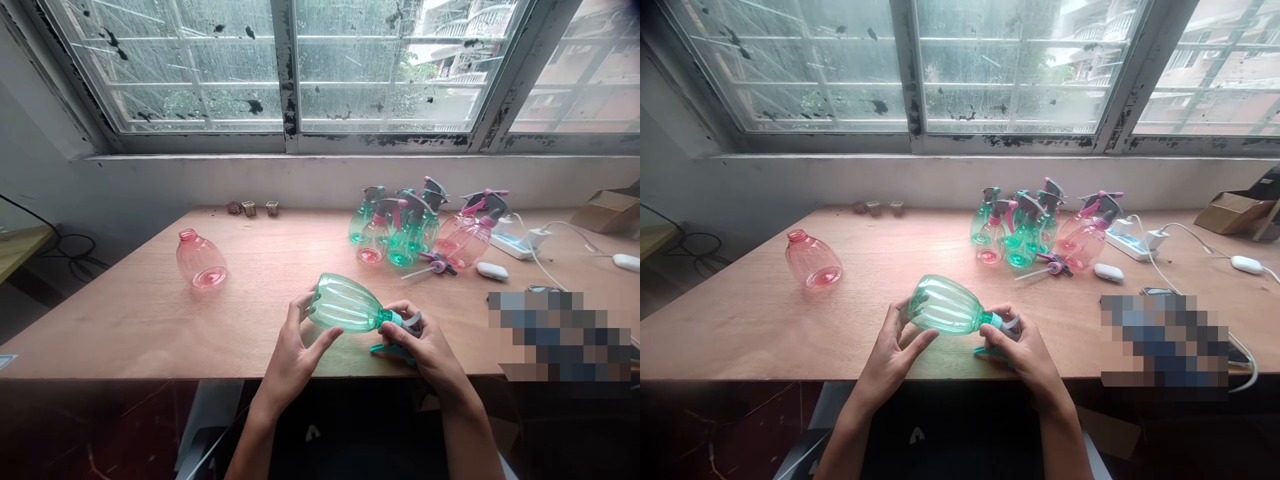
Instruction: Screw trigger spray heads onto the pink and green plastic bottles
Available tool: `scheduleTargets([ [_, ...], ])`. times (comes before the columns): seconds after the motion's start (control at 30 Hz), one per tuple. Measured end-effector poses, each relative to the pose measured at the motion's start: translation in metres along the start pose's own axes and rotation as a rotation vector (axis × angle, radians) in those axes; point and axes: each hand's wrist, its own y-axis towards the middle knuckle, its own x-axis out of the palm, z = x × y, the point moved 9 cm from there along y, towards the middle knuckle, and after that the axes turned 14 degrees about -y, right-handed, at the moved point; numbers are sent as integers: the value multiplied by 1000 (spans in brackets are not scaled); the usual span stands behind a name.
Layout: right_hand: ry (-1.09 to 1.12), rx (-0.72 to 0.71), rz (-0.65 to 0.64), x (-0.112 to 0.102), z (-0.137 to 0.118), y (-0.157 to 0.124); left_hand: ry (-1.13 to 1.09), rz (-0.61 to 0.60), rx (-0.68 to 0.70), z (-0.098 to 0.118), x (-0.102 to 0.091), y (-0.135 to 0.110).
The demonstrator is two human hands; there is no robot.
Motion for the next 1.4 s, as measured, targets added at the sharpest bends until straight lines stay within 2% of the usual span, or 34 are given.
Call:
scheduleTargets([
  [0.43, -29, -29, 23, -1, -5, 1, 28, -1, 41, 3, -1, 0],
  [0.7, -1, -31, 19, -3, 0, 1, 177, -17, 150, 12, -2, 3],
  [0.9, -3, -47, 25, -3, -3, 0, 202, 4, 92, 7, -3, 1],
  [1.13, -7, 18, -4, 4, -7, -2, 89, 36, 2, 0, -6, 0],
  [1.4, -16, -102, 32, -6, -3, 3, 175, -3, 124, 9, -1, 2],
])
